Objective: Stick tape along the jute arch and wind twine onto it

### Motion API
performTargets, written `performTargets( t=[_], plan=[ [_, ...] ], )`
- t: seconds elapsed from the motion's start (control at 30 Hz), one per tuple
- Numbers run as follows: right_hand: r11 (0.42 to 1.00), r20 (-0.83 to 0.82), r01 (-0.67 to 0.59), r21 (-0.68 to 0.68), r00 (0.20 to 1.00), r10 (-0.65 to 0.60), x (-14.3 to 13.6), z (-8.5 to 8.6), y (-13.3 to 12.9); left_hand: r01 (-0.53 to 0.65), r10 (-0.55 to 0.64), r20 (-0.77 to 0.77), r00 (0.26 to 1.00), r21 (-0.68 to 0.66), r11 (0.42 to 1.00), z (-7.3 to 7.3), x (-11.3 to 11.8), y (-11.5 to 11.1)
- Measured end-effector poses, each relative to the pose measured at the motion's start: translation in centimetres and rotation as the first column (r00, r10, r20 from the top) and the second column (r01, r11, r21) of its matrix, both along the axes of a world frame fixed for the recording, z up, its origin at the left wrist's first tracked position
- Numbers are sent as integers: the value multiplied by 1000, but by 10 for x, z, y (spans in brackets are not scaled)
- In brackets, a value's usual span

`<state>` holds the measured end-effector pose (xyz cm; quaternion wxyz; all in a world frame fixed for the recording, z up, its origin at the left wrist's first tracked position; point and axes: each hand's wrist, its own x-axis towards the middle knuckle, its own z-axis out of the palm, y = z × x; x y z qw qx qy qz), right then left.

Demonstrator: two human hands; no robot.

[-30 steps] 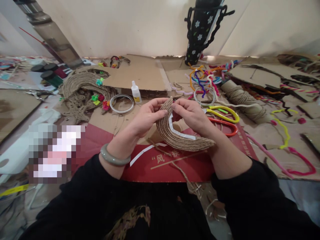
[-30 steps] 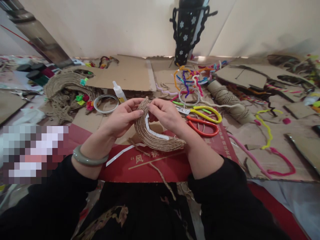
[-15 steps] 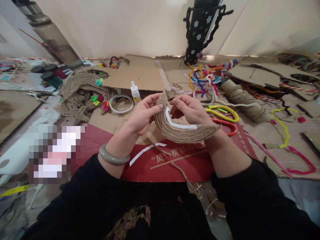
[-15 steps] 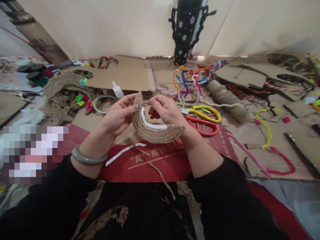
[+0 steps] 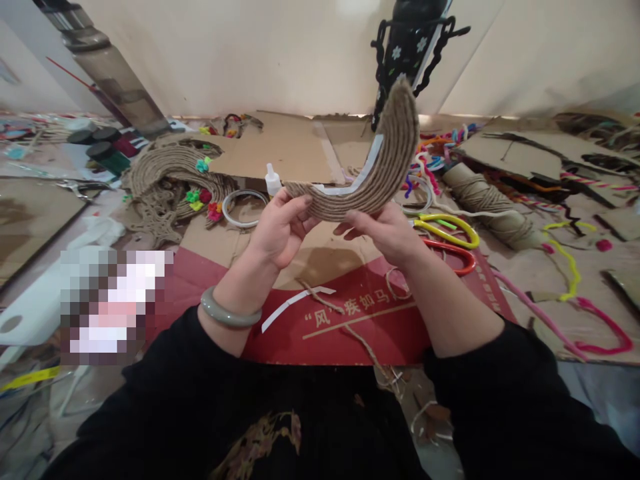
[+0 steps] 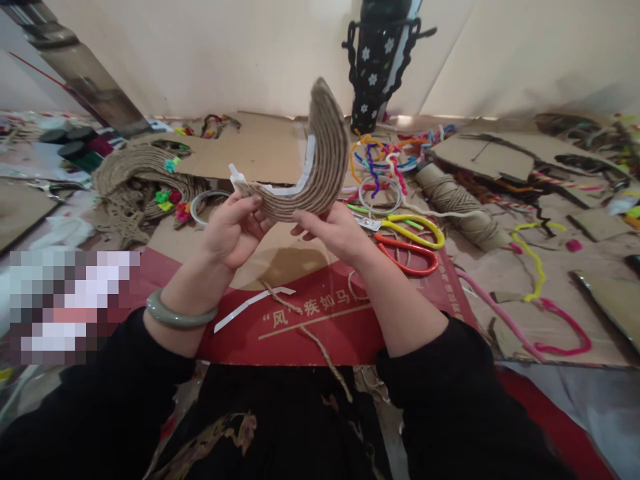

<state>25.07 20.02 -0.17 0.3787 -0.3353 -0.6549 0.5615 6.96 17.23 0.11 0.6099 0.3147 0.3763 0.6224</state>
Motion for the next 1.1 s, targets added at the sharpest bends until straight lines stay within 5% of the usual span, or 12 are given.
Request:
performTargets(
  t=[0.1, 0.2, 0.3, 0.57, 1.1],
  plan=[
    [987, -91, 153, -39, 983, -156, 2, 1, 4, 30, -36, -100, 994, -58, 998, 1, 2, -3],
    [979, -97, 198, -54, 974, -202, 3, 3, 6, -63, 59, -215, 975, -11, 998, 1, 3, -3],
    [984, -53, 178, -29, 982, -180, 2, 7, 4, -78, 90, -278, 956, 54, 996, 0, 3, -2],
    [998, 110, 45, 37, 993, -49, 2, 6, 1, 176, -169, -413, 895, -21, 984, 1, 6, -9],
    [994, 172, 11, 109, 985, -30, -1, -3, 2, 52, -13, -437, 899, 77, 996, -5, 9, -4]
  ],
)
